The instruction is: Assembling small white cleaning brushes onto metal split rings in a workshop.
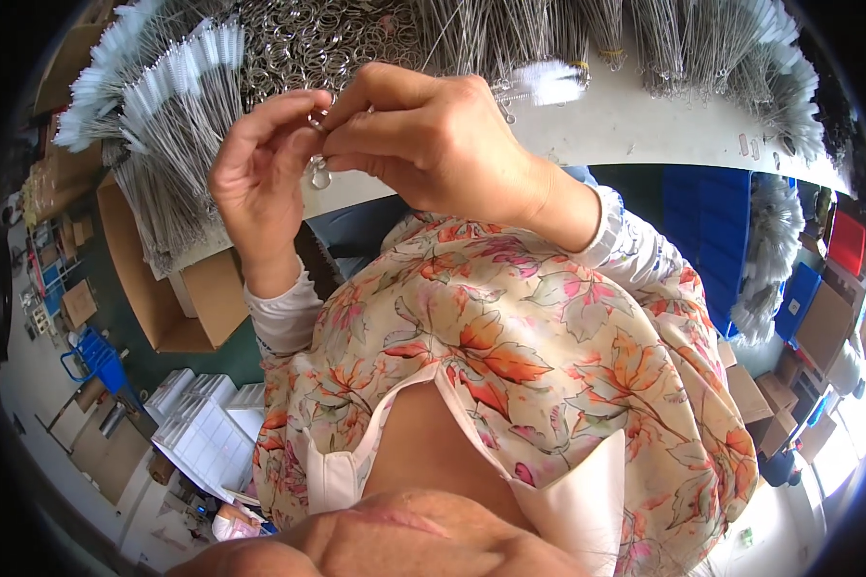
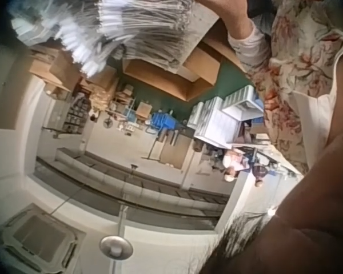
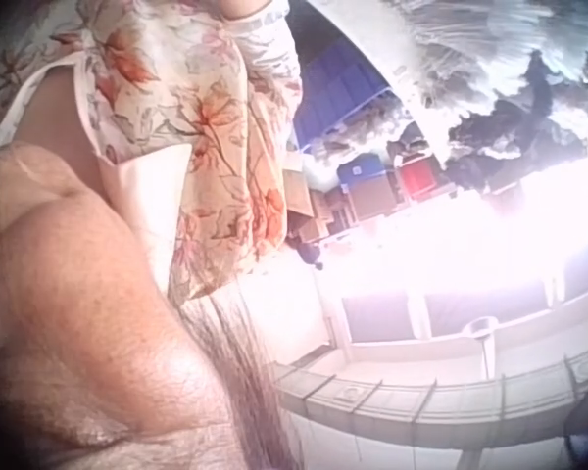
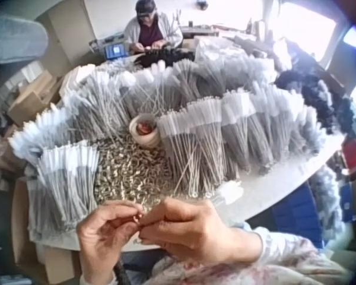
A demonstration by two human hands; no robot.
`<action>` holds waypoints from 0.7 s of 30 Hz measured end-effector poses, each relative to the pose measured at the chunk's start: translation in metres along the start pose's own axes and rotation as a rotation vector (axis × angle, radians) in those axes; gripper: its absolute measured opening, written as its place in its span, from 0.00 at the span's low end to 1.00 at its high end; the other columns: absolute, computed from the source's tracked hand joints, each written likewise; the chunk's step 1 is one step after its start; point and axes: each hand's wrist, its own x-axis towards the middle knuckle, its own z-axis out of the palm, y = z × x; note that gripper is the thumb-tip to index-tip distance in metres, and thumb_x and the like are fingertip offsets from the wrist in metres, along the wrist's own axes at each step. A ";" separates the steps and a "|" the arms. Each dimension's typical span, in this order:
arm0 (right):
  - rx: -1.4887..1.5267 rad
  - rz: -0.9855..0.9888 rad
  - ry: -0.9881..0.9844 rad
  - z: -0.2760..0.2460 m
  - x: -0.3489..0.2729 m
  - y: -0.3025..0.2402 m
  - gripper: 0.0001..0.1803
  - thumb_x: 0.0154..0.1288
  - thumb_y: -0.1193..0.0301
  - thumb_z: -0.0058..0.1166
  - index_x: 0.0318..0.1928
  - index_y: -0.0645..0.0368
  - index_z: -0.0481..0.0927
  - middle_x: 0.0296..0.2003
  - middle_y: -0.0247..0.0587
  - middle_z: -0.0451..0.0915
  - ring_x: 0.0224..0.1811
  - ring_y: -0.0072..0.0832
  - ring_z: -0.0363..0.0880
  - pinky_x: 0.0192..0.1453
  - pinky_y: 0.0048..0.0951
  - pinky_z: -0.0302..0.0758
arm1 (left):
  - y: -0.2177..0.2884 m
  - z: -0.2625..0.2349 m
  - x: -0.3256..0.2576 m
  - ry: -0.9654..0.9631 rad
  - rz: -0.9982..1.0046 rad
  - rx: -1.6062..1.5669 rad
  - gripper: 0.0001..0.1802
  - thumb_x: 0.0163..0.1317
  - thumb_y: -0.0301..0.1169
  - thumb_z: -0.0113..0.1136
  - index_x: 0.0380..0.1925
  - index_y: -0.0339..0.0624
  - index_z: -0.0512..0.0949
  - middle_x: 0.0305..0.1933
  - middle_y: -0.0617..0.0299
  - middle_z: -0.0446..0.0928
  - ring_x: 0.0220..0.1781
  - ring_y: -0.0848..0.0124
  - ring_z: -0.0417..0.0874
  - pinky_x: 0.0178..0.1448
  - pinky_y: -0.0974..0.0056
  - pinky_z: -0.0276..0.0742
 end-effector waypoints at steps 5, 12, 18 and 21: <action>-0.138 -0.099 -0.095 0.000 0.003 0.000 0.08 0.48 0.82 0.62 0.32 0.63 0.81 0.33 0.38 0.76 0.31 0.27 0.79 0.31 0.23 0.77 | 0.018 -0.010 0.003 -0.088 -0.110 0.056 0.13 0.54 0.16 0.60 0.40 0.29 0.77 0.44 0.53 0.78 0.42 0.71 0.81 0.47 0.71 0.79; 0.532 0.430 0.048 -0.001 0.011 0.000 0.04 0.58 0.72 0.59 0.33 0.58 0.82 0.31 0.31 0.78 0.24 0.17 0.76 0.24 0.19 0.71 | 0.011 -0.003 -0.005 0.063 0.244 0.386 0.15 0.51 0.16 0.60 0.41 0.28 0.77 0.43 0.51 0.78 0.39 0.70 0.83 0.42 0.70 0.81; 0.737 0.723 -0.004 0.003 0.021 -0.004 0.12 0.62 0.63 0.57 0.37 0.60 0.79 0.23 0.26 0.73 0.19 0.12 0.67 0.20 0.15 0.60 | 0.010 -0.001 0.002 0.091 0.403 0.578 0.15 0.48 0.15 0.61 0.39 0.30 0.79 0.40 0.53 0.80 0.34 0.71 0.83 0.39 0.71 0.82; 0.722 0.707 -0.040 -0.002 0.022 0.008 0.11 0.62 0.65 0.57 0.36 0.60 0.79 0.22 0.26 0.74 0.20 0.11 0.69 0.20 0.14 0.60 | 0.012 -0.002 0.005 0.063 0.345 0.527 0.16 0.47 0.14 0.60 0.40 0.30 0.79 0.40 0.53 0.80 0.34 0.71 0.83 0.40 0.71 0.81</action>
